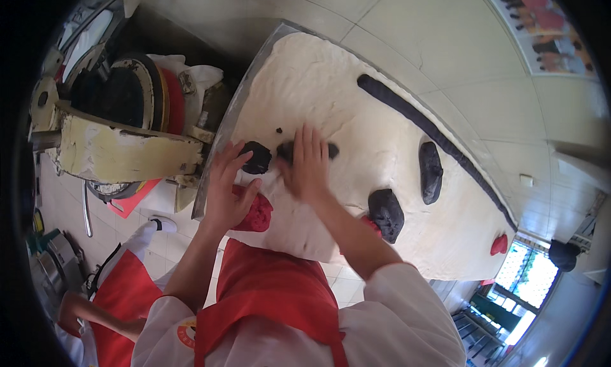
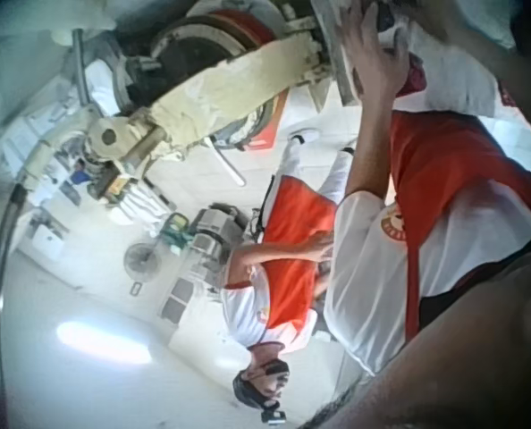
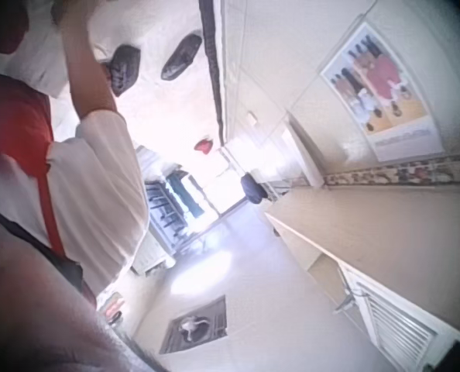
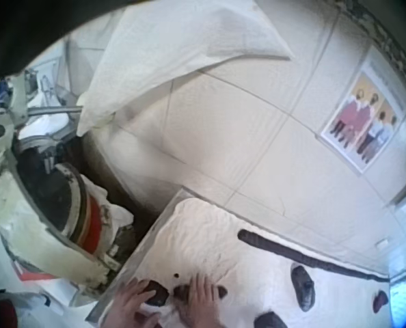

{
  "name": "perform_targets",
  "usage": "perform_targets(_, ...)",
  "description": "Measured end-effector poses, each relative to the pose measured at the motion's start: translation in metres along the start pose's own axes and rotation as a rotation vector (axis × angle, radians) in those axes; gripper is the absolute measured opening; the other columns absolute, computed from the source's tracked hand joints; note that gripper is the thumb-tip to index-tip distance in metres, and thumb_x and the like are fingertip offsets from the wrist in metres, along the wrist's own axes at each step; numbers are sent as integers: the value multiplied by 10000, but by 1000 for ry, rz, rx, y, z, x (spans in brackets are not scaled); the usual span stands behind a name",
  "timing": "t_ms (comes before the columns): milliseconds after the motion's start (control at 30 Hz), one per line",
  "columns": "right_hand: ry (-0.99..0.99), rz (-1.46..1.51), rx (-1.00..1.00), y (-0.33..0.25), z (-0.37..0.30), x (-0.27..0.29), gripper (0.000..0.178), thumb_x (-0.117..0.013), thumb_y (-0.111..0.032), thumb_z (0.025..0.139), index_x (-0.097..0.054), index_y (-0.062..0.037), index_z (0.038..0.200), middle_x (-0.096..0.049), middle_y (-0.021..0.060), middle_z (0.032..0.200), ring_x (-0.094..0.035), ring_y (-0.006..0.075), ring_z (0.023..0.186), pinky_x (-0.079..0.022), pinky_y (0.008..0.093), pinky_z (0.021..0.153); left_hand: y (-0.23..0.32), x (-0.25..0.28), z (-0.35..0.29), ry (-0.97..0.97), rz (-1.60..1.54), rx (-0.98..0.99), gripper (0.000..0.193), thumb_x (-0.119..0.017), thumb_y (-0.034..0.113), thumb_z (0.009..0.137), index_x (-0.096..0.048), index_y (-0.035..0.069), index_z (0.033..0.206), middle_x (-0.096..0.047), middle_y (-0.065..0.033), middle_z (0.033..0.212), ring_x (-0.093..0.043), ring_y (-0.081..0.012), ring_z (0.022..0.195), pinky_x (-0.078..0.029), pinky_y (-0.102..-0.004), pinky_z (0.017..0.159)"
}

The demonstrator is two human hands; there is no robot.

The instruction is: The person takes a tray of dough rolls from a rack, then uses both hands to roll multiple pieces of dark dough into long, thin strips on a flour-covered table.

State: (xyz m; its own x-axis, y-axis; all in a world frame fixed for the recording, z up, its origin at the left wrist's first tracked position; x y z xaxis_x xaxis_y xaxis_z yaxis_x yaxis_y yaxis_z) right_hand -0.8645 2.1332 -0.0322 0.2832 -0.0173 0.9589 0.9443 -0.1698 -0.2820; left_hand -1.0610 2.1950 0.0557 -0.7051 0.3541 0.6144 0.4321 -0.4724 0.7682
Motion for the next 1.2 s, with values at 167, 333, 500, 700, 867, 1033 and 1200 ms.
perform_targets(167, -208, -172, 174, -3, -25, -9, 836, -645, -447, 1047, -308, -130, 1744, -211, 170, 1831, -213, 452, 1669, -158, 707, 1301, -5, 12, -7, -15, -10, 13, 598, -815, 127, 929, -613, 84, 1490, -521, -168, 1654, -424, -449, 1570, -272, -634, 1307)
perform_targets(333, 363, -271, -75, 50, 206, 47, 652, -469, -510, 1132, -432, -187, 1698, -282, 145, 1811, -229, 473, 1654, -183, 690, 1306, 2, 5, 9, -24, 9, -46, 588, -802, 140, 938, -614, 81, 1492, -522, -169, 1651, -426, -448, 1569, -278, -623, 1307)
perform_targets(500, 304, -82, -3, 41, 176, 27, 618, -487, -487, 1139, -500, -127, 1641, -404, 211, 1736, -379, 503, 1576, -334, 645, 1261, 7, -8, 29, -53, -5, -69, 626, -796, 215, 951, -573, 88, 1521, -495, -167, 1660, -390, -465, 1574, -263, -647, 1307)
perform_targets(700, -95, -91, -45, 0, -4, 19, 884, -743, -392, 977, -331, -198, 1735, -279, 133, 1798, -231, 447, 1647, -163, 636, 1324, 4, -68, 66, -412, 363, -114, 826, -805, 134, 898, -439, 74, 1636, -417, -213, 1713, -420, -482, 1556, -337, -584, 1288)
perform_targets(867, -333, 145, -77, 69, 11, 49, 845, -813, -204, 900, -450, -231, 1663, -457, 119, 1663, -401, 413, 1552, -300, 610, 1273, -13, -106, 97, -734, 311, -6, 698, -840, 176, 849, -598, 97, 1499, -612, -174, 1437, -571, -438, 1363, -437, -594, 1156)
perform_targets(1033, -22, 194, 7, 95, 16, 79, 762, -792, -166, 916, -509, -171, 1623, -479, 152, 1652, -454, 424, 1518, -343, 593, 1251, 16, -84, 134, -471, 384, -185, 580, -716, 143, 931, -610, 83, 1498, -621, -191, 1457, -547, -431, 1424, -372, -621, 1221)
perform_targets(1200, 172, 88, -3, 62, 5, 31, 730, -741, -269, 978, -485, -73, 1634, -403, 196, 1726, -392, 439, 1573, -293, 603, 1281, 6, -166, 97, -310, 657, -316, 694, -599, 221, 1004, -448, -46, 1627, -371, -268, 1725, -255, -487, 1638, -157, -665, 1323)
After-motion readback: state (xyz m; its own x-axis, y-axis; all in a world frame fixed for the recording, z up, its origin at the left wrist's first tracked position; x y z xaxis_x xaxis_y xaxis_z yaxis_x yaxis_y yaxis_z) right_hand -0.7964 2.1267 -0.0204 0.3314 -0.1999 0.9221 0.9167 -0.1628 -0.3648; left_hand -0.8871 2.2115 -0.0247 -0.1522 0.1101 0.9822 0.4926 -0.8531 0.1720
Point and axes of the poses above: each hand's wrist, its own z-axis towards the middle knuckle, its own x-axis out of the back of the hand, y = z × x, the point moved 7 cm from there along z, towards the middle knuckle
